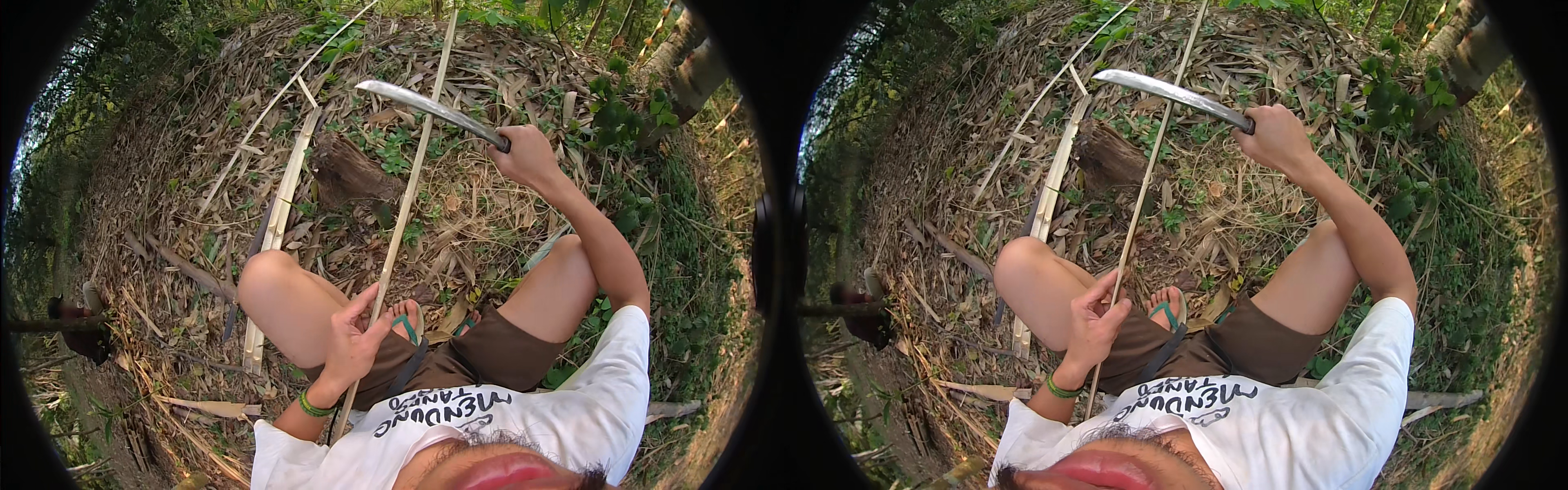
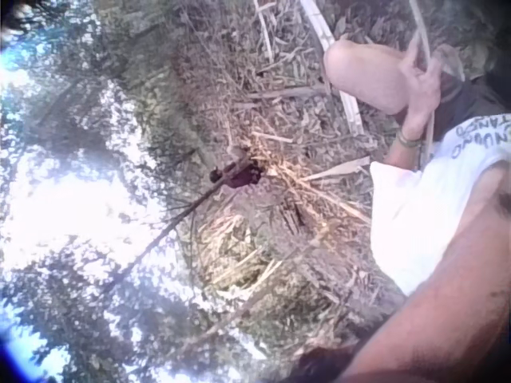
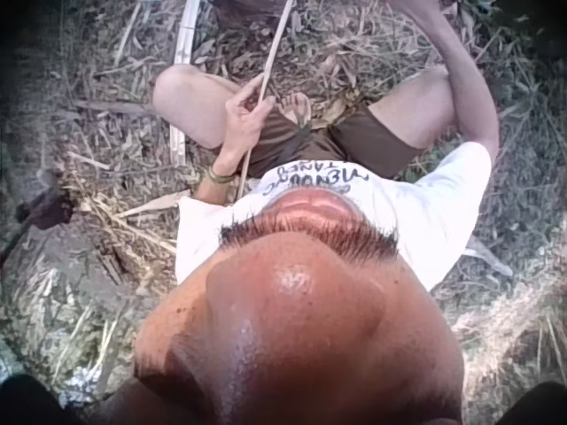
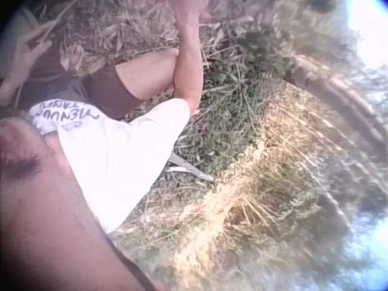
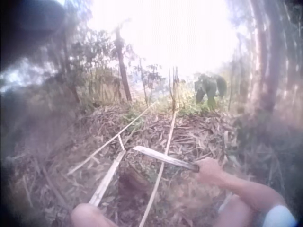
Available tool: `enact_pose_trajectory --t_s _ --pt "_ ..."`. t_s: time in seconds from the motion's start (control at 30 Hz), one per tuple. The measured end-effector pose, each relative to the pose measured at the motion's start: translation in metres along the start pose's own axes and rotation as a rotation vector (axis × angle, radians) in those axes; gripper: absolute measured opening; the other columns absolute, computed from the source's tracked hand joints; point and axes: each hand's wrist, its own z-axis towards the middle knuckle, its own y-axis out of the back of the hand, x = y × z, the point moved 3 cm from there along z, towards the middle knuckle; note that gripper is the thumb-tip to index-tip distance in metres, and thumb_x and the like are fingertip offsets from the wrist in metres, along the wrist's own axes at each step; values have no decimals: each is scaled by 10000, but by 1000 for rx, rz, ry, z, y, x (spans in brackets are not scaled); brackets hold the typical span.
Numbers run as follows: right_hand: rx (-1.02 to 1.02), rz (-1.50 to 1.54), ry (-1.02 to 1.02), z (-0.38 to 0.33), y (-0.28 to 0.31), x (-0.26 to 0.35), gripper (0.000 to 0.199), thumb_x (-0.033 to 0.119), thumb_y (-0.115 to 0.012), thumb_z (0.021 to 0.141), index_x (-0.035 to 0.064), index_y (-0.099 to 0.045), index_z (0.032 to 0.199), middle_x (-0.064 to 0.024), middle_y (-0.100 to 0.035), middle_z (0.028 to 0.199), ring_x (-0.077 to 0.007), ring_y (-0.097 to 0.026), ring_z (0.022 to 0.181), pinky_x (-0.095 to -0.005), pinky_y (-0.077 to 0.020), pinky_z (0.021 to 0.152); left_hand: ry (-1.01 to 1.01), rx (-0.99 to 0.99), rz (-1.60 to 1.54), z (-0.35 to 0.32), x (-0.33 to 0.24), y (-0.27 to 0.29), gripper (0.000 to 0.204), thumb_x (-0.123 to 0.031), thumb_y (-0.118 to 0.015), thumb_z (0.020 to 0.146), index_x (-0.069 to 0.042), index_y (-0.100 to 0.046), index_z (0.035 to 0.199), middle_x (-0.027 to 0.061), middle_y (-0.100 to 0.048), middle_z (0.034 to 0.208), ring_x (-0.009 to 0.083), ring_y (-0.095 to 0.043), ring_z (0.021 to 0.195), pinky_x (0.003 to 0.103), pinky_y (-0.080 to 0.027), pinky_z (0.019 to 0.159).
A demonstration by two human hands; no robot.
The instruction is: The person uses a large blade to shave and strip layers of a long piece of bamboo while sitting on the ground.
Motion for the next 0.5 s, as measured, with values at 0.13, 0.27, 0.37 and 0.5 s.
enact_pose_trajectory --t_s 0.13,0.27,0.37,0.5 --pt "79 23 264 -34 -8 66 257 306 -717 767 57 -665 734 -133 -644 628 -348 -665 615 -490 -525 583 -8 -8 11 26 -2 -1 448 -22 -642 932 50 -551 1365 -14 -623 965 -15 -466 634 157 -355 505" --pt "171 -18 426 -53 -16 98 236 306 -724 743 83 -651 721 -104 -651 627 -331 -672 610 -495 -526 566 -85 -9 133 48 -1 -2 447 -14 -622 933 37 -549 1371 -10 -627 986 -24 -449 599 164 -322 479" --pt "87 20 306 -34 -9 82 261 302 -728 746 46 -680 758 -162 -654 627 -365 -687 618 -478 -561 609 -35 -43 47 35 -6 -6 450 -9 -615 934 24 -549 1378 -9 -627 972 -26 -448 590 162 -318 474" --pt "-13 66 166 -16 -9 47 259 298 -731 748 44 -680 758 -159 -652 630 -368 -682 611 -481 -558 603 7 -13 9 29 -8 -8 462 0 -607 938 6 -539 1395 -30 -622 950 -28 -424 544 156 -291 453"
